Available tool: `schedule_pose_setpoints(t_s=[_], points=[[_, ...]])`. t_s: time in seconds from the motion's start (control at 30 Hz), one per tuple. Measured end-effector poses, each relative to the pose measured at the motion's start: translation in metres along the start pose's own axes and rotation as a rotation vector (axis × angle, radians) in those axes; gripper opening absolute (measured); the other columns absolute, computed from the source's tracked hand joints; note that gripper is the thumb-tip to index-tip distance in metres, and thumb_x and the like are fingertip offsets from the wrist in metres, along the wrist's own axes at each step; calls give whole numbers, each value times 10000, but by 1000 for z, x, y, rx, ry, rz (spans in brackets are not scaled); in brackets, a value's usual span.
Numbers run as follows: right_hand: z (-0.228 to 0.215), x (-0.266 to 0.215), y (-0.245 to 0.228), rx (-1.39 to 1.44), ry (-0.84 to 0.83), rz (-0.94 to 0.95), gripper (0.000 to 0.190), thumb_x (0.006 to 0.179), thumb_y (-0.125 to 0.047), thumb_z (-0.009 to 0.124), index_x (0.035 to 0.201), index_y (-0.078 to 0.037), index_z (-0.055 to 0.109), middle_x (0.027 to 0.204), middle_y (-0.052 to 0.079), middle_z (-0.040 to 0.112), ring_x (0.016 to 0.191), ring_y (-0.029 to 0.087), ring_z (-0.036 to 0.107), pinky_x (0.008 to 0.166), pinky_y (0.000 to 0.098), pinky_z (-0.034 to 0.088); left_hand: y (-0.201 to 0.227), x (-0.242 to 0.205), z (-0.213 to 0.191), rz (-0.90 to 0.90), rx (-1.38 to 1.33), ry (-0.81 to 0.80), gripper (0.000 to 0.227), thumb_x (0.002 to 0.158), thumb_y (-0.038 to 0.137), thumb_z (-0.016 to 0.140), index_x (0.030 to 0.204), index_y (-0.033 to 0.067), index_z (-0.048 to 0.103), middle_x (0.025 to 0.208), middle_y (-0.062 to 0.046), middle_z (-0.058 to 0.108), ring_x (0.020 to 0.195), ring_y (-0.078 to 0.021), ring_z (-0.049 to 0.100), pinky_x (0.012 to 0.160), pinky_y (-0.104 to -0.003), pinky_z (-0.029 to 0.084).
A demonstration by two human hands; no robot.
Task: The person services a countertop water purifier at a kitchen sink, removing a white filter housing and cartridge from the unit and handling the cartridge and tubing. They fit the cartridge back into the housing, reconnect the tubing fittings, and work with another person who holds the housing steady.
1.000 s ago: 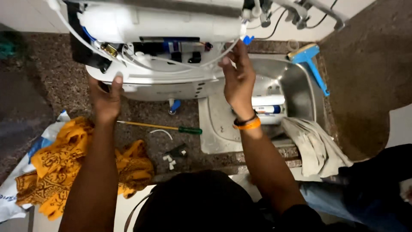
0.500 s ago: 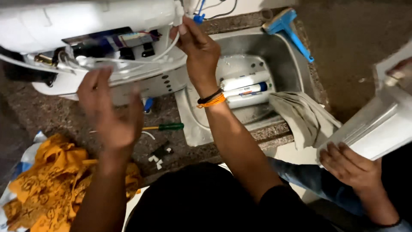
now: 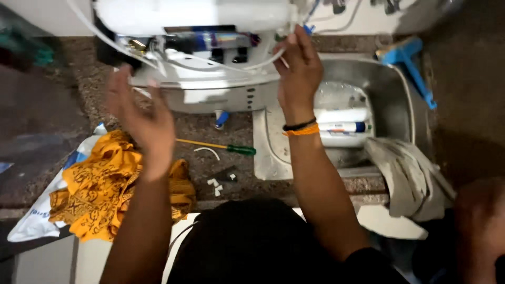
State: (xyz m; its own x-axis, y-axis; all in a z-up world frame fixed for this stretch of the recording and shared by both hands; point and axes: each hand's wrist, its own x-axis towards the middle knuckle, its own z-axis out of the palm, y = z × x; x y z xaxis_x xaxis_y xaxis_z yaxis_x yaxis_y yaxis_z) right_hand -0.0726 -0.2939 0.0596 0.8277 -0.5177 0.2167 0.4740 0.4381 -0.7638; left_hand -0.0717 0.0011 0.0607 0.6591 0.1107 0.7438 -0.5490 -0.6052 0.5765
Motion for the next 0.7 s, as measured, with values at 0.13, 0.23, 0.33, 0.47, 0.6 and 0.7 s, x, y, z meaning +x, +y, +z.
schedule_pose_setpoints(t_s=[0.13,0.23,0.33,0.47,0.6,0.7], points=[[5,-4,-4,-84,-48,3,520,1004,-122,725,1476,-22,530,1045,71,682,957,194,669,826,357,576,-69,58,-12,-53,41,53,450,1197,330,546,1480,-19,545,1509,-248,483,1460,-413,445,1237,-526,384],[2,-2,-7,44,-42,77,485,1002,-90,666,1462,-66,513,1043,77,669,939,229,673,885,433,606,-98,88,-4,-30,35,-101,331,1176,245,530,1399,14,607,1429,-216,606,1370,-410,529,1200,-517,386],[-4,2,-3,152,-11,86,405,1043,-86,653,1428,-64,530,1028,71,641,927,234,652,881,435,585,-101,108,12,-109,-117,-222,267,1078,167,614,1318,70,682,1294,-193,633,1259,-382,571,1114,-469,448],[-9,0,0,133,-34,41,321,1080,-130,654,1393,-90,596,1028,49,649,933,200,622,872,392,547,-120,105,32,-79,-176,-179,372,894,54,774,1258,55,697,1225,-215,564,1181,-379,536,1030,-448,465],[-2,-2,-4,126,-15,61,279,1057,-119,672,1334,-116,636,1014,35,658,935,185,621,887,386,555,-137,104,42,-119,-230,-139,440,795,9,863,1213,50,733,1274,-228,569,1211,-376,513,1021,-462,456],[2,-5,-4,100,-31,69,287,1059,-132,670,1344,-121,640,1026,34,663,938,180,622,880,376,547,-131,112,40,-420,-549,-198,406,798,4,820,1178,84,699,1245,-171,684,1144,-307,637,961,-417,541]])
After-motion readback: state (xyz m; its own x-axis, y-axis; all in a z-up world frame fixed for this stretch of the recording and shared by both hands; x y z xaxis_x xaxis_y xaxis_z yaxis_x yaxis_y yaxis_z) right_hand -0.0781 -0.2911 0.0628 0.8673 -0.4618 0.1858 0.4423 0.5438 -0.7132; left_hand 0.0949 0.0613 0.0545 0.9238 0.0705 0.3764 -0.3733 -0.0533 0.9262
